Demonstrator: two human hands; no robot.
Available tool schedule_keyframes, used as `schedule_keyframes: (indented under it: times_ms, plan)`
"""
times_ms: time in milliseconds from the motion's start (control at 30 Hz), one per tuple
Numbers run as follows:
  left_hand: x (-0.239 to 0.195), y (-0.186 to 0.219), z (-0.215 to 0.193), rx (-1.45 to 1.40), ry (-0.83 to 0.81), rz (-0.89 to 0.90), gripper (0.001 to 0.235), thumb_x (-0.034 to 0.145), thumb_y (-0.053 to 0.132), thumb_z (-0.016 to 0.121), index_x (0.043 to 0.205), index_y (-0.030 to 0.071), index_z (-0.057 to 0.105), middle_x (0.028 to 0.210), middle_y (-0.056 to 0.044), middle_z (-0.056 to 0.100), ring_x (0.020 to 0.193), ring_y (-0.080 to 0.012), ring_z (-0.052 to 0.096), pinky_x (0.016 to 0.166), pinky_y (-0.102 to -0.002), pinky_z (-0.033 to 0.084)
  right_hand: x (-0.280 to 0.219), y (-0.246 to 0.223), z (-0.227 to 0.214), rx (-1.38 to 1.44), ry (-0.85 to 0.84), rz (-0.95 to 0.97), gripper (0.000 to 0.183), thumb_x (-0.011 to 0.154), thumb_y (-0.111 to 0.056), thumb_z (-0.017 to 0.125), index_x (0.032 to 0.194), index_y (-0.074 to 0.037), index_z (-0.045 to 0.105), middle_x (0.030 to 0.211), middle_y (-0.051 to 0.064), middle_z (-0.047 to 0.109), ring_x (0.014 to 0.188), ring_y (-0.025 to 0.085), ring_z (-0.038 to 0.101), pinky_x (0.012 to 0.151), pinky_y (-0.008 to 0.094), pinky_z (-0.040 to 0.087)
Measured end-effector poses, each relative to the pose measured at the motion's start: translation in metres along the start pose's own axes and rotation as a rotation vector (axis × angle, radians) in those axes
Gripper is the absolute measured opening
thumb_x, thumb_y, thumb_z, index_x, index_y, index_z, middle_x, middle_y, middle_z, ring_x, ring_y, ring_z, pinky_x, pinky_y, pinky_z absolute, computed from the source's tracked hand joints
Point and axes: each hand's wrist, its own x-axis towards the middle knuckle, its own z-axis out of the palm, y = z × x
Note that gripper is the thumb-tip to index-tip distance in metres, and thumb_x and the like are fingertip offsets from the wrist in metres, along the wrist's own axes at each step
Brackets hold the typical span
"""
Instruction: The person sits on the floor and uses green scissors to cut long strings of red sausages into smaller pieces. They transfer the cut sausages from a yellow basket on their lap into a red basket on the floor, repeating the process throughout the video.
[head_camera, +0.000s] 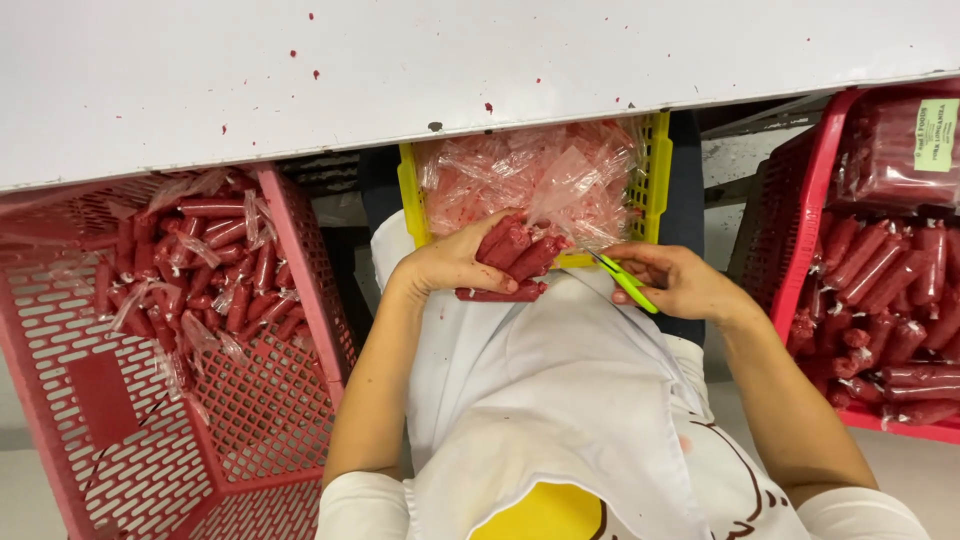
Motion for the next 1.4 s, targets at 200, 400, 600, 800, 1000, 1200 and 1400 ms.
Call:
schedule_keyframes:
  times_ms: [200, 400, 600, 800, 1000, 1200, 1400]
  plan:
    - [0.009, -0.007, -0.008, -0.009, -0.023, -0.074, 0.085, 0.064, 0.017, 0.094, 0.140, 0.011, 0.056, 0.118, -0.007, 0.067, 0.109, -0.0178, 0.059, 0.101, -0.033, 0.047, -0.010, -0.030, -0.010, -0.083, -0.029, 0.004, 0.058, 0.080, 0.011, 0.076, 0.136, 0.007, 0.059, 0.077, 0.013, 0.066, 0.071, 0.017, 0.063, 0.069, 0.034, 0.058]
    - [0.016, 0.025, -0.001, 0.053, -0.047, -0.120, 0.077, 0.065, 0.017, 0.089, 0.135, 0.007, 0.058, 0.111, -0.010, 0.067, 0.105, -0.0244, 0.060, 0.096, -0.035, 0.049, 0.003, -0.028, -0.011, -0.216, -0.054, -0.022, 0.059, 0.079, 0.009, 0.079, 0.135, 0.006, 0.061, 0.076, 0.016, 0.070, 0.074, 0.018, 0.066, 0.069, 0.034, 0.057]
    - [0.015, 0.004, -0.009, 0.163, -0.018, -0.214, 0.085, 0.062, 0.027, 0.090, 0.138, 0.013, 0.057, 0.110, -0.012, 0.068, 0.103, -0.0268, 0.063, 0.091, -0.035, 0.049, -0.007, -0.018, -0.013, -0.135, -0.009, 0.010, 0.054, 0.084, 0.015, 0.068, 0.137, 0.007, 0.059, 0.078, 0.013, 0.067, 0.075, 0.018, 0.062, 0.071, 0.035, 0.057]
    - [0.026, 0.021, 0.007, 0.218, -0.021, -0.272, 0.086, 0.061, 0.031, 0.089, 0.139, 0.015, 0.056, 0.112, -0.015, 0.069, 0.106, -0.0295, 0.065, 0.089, -0.036, 0.051, 0.003, -0.027, 0.002, -0.299, 0.028, -0.041, 0.058, 0.080, 0.012, 0.074, 0.137, 0.003, 0.062, 0.081, 0.015, 0.071, 0.077, 0.015, 0.064, 0.070, 0.035, 0.058]
    - [0.041, 0.018, 0.017, 0.351, -0.035, -0.378, 0.084, 0.059, 0.042, 0.087, 0.136, 0.023, 0.057, 0.112, -0.015, 0.071, 0.107, -0.0320, 0.069, 0.084, -0.039, 0.054, 0.009, -0.013, -0.001, -0.251, 0.039, -0.037, 0.057, 0.083, 0.013, 0.072, 0.138, 0.003, 0.060, 0.076, 0.014, 0.066, 0.070, 0.017, 0.062, 0.067, 0.034, 0.057]
    - [0.039, 0.011, 0.016, 0.401, -0.029, -0.418, 0.084, 0.062, 0.041, 0.085, 0.138, 0.022, 0.054, 0.116, -0.019, 0.070, 0.111, -0.0367, 0.068, 0.087, -0.043, 0.054, -0.005, 0.014, -0.015, -0.176, 0.050, 0.050, 0.059, 0.084, 0.015, 0.068, 0.141, 0.003, 0.058, 0.075, 0.010, 0.062, 0.068, 0.017, 0.061, 0.064, 0.033, 0.056]
    - [0.043, 0.035, 0.026, 0.414, -0.065, -0.430, 0.088, 0.063, 0.037, 0.083, 0.143, 0.021, 0.051, 0.119, -0.022, 0.070, 0.114, -0.0400, 0.066, 0.090, -0.044, 0.053, 0.008, 0.014, -0.011, -0.144, 0.041, 0.077, 0.058, 0.086, 0.013, 0.066, 0.141, 0.000, 0.055, 0.072, 0.008, 0.054, 0.061, 0.015, 0.058, 0.059, 0.029, 0.053]
